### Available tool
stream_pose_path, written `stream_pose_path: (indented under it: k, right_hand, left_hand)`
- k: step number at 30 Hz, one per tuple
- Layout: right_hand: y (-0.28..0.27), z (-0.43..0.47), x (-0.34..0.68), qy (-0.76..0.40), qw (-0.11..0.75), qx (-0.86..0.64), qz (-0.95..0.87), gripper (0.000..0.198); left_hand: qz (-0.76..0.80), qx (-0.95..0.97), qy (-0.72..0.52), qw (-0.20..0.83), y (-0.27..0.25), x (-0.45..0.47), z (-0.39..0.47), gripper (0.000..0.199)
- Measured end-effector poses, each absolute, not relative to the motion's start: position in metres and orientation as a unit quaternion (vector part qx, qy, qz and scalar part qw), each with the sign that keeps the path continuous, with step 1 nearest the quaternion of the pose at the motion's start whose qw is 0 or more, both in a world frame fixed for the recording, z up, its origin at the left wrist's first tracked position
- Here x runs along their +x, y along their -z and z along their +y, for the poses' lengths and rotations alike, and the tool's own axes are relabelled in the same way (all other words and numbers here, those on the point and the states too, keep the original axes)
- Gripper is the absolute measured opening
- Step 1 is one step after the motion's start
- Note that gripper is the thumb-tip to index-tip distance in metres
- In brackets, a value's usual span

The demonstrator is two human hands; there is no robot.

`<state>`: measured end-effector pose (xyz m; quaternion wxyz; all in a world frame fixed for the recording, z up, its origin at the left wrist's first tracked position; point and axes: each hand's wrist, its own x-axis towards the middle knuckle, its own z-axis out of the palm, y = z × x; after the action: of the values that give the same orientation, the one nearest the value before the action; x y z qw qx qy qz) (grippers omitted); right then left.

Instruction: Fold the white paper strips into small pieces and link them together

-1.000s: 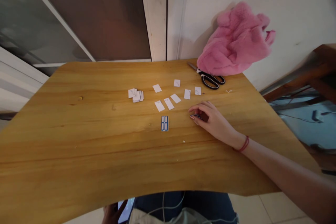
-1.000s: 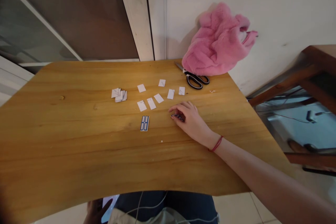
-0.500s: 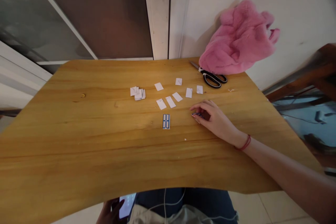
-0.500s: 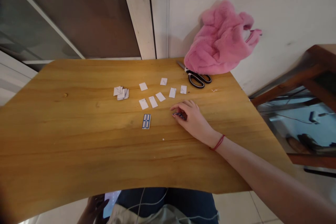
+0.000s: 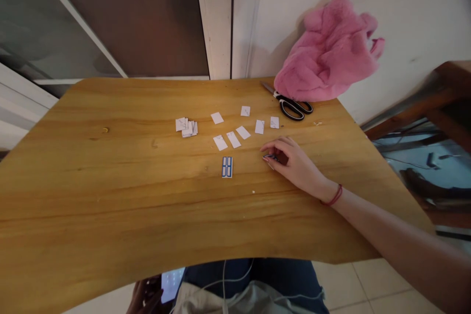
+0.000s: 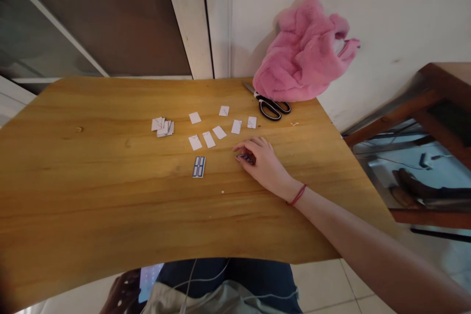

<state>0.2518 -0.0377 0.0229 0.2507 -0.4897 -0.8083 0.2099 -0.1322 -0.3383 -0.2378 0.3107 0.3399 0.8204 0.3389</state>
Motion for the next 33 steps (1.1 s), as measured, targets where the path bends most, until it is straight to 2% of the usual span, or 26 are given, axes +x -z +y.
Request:
stream_pose_path:
  k: [6, 11, 16, 20, 24, 33]
  right_hand:
    - [-0.023, -0.038, 0.252, -0.209, 0.251, -0.487, -0.81, 0.017]
    - [-0.022, -0.038, 0.253, -0.205, 0.252, -0.486, -0.811, 0.016]
    - [-0.022, -0.038, 0.252, -0.204, 0.249, -0.489, -0.81, 0.016]
    - [-0.023, -0.038, 0.252, -0.203, 0.249, -0.492, -0.809, 0.015]
    - [-0.023, -0.037, 0.252, -0.206, 0.248, -0.491, -0.809, 0.015]
    - [-0.022, -0.037, 0.253, -0.201, 0.245, -0.492, -0.811, 0.015]
  left_hand:
    - [0.807, 0.357, -0.339, 0.326, 0.239, -0.137, -0.342, 0.058]
    - [0.785, 0.34, -0.329, 0.4, 0.24, -0.145, -0.342, 0.055]
    - [0.802, 0.341, -0.342, 0.351, 0.245, -0.144, -0.345, 0.056]
    - [0.792, 0.307, -0.327, 0.415, 0.249, -0.154, -0.345, 0.055]
    - [0.786, 0.304, -0.318, 0.434, 0.248, -0.157, -0.344, 0.053]
    - [0.831, 0.361, -0.274, 0.324, 0.241, -0.131, -0.334, 0.045]
